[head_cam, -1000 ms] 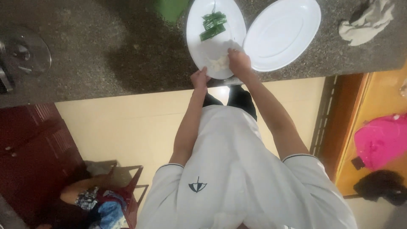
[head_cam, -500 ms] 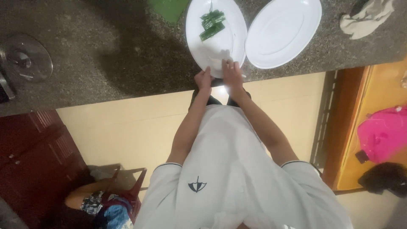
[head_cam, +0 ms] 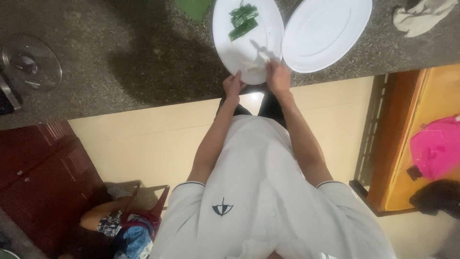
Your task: Preparing green vegetable strips by coating them in white powder on a plate.
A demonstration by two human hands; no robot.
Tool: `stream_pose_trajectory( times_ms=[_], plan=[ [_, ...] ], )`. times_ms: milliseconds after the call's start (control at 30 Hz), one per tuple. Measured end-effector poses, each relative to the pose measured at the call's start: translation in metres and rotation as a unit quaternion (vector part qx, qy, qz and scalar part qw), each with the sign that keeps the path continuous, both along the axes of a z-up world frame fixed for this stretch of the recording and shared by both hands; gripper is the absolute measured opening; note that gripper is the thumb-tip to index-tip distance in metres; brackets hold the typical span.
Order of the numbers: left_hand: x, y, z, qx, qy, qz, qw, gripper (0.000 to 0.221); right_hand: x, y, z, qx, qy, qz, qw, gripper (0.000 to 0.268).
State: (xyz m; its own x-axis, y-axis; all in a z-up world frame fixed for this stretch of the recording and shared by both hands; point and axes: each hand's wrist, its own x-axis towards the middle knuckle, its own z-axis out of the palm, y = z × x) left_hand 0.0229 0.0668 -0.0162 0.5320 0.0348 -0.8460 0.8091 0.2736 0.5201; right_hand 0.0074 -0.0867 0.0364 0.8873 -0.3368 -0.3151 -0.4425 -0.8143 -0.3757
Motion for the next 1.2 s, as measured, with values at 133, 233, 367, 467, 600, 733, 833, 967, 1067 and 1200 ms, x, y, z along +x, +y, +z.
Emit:
stream_pose_trajectory(
  times_ms=[133, 233, 367, 467, 600, 733, 833, 967, 1067, 1200],
  plan=[
    [0.003, 0.005, 0.005, -0.021, -0.008, -0.044, 0.999, 0.044, 0.000, -0.015, -0.044, 0.014, 0.082, 0.000, 0.997, 0.028],
    [-0.001, 0.004, -0.008, -0.018, -0.012, -0.063, 0.998, 0.041, 0.027, 0.005, 0.010, 0.026, 0.131, -0.046, 0.990, 0.040],
    [0.008, -0.002, 0.008, 0.009, 0.044, -0.018, 0.999, 0.030, 0.055, 0.008, 0.030, 0.131, 0.178, -0.066, 0.973, 0.073],
    [0.004, -0.005, -0.007, 0.024, 0.043, 0.006, 0.999, 0.028, 0.056, 0.000, -0.011, 0.045, 0.240, -0.012, 0.970, 0.072],
    [0.006, -0.003, 0.008, 0.009, 0.054, 0.019, 0.998, 0.030, 0.059, 0.002, -0.027, -0.001, 0.228, 0.051, 0.972, 0.071],
    [0.009, -0.004, 0.015, 0.001, 0.053, 0.014, 0.998, 0.031, 0.062, 0.002, -0.034, 0.008, 0.219, 0.042, 0.975, 0.064],
    [0.009, -0.005, 0.014, 0.020, 0.055, -0.004, 0.998, 0.032, 0.056, -0.004, -0.026, 0.094, 0.187, 0.009, 0.978, 0.065],
    [0.009, -0.003, 0.002, 0.075, 0.061, -0.069, 0.993, 0.028, 0.058, 0.000, -0.013, 0.134, 0.186, -0.005, 0.973, 0.067],
    [-0.003, -0.002, -0.026, 0.060, 0.003, -0.073, 0.996, 0.030, 0.060, 0.011, 0.010, 0.026, 0.211, 0.129, 0.968, 0.071],
    [0.000, -0.005, -0.029, 0.055, 0.001, -0.066, 0.996, 0.036, 0.065, 0.015, 0.004, -0.026, 0.228, 0.119, 0.966, 0.061]
  ],
)
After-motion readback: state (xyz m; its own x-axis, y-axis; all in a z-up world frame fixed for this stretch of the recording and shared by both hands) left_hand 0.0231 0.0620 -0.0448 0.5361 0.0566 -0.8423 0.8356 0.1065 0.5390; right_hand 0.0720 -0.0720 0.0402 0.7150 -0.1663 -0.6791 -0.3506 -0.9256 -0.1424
